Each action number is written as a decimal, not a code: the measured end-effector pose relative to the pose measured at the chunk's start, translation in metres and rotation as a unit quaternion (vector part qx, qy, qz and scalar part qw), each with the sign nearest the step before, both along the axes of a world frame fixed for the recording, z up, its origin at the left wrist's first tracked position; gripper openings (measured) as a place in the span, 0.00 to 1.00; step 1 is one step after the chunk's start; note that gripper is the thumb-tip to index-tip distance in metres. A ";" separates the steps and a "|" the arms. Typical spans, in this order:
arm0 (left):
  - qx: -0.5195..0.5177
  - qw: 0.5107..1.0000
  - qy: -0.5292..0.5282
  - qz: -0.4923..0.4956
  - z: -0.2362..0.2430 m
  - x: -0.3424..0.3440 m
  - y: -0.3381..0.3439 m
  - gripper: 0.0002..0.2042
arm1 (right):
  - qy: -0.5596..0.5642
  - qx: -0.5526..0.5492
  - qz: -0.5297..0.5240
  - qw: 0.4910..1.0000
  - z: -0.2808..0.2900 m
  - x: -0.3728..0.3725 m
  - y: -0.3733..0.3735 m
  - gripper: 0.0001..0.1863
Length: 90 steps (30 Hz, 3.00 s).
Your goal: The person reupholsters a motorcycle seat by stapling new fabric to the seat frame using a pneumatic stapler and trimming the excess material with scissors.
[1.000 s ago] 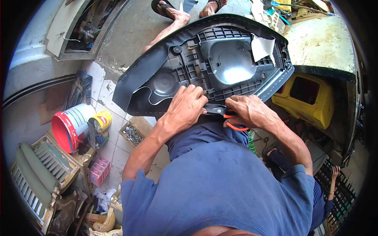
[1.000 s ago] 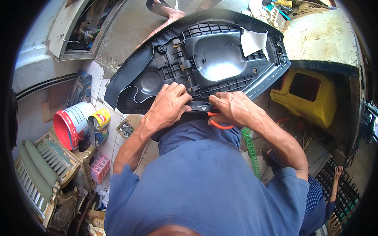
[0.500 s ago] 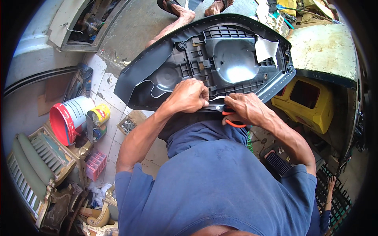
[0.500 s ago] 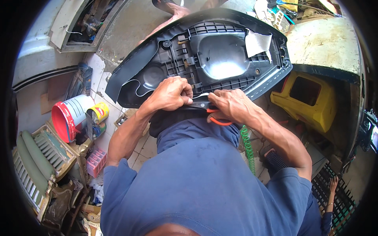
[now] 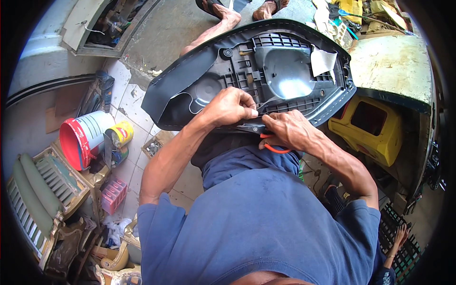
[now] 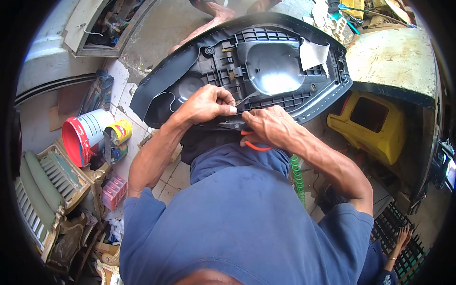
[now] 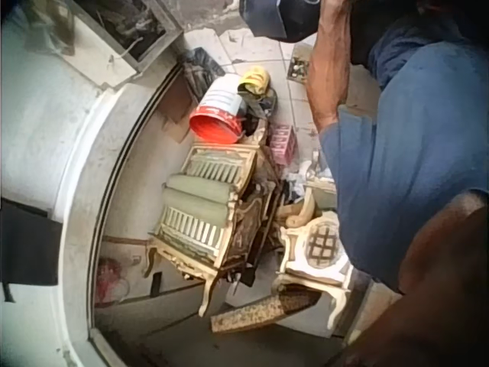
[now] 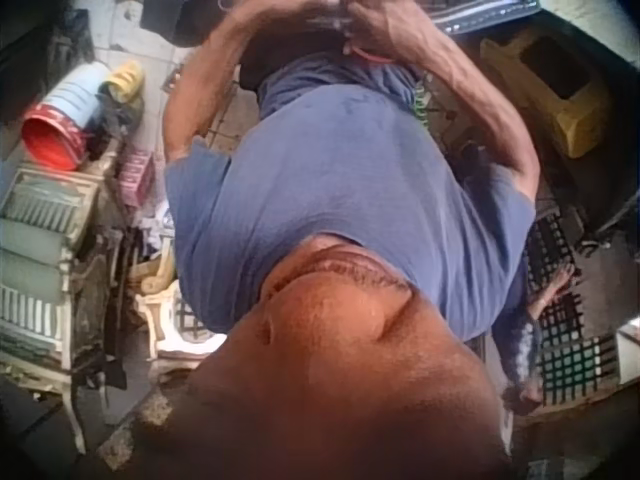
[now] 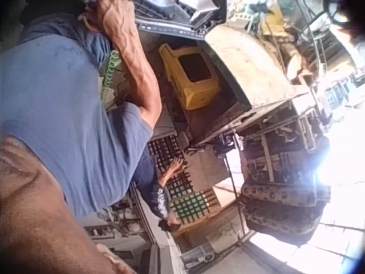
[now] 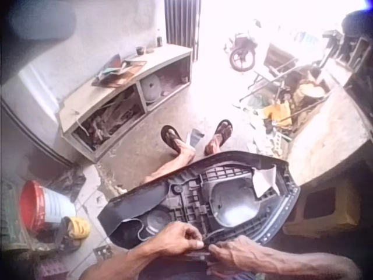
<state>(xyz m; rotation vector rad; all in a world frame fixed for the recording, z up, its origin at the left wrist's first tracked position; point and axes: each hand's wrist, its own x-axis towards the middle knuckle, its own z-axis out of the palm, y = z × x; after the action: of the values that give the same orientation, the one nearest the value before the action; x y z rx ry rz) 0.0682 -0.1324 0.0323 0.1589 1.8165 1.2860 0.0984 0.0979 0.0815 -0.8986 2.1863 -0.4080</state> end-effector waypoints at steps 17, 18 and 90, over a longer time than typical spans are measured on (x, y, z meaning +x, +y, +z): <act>-0.083 0.882 0.323 0.332 0.009 0.054 0.044 0.05 | 0.050 -0.114 -0.063 0.990 -0.025 0.009 -0.030 0.17; -0.085 0.880 0.323 0.338 0.011 0.054 0.044 0.05 | 0.050 -0.114 -0.057 0.991 -0.030 0.013 -0.031 0.17; 0.093 0.828 0.411 0.370 0.088 0.026 0.069 0.07 | 0.172 -0.204 -0.085 0.960 -0.040 -0.001 -0.142 0.37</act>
<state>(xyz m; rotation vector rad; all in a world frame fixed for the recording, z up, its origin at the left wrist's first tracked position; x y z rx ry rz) 0.0946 -0.0637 0.1201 0.1241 2.6203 2.1779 0.0978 -0.0440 0.0412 -1.0652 2.5603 -0.8661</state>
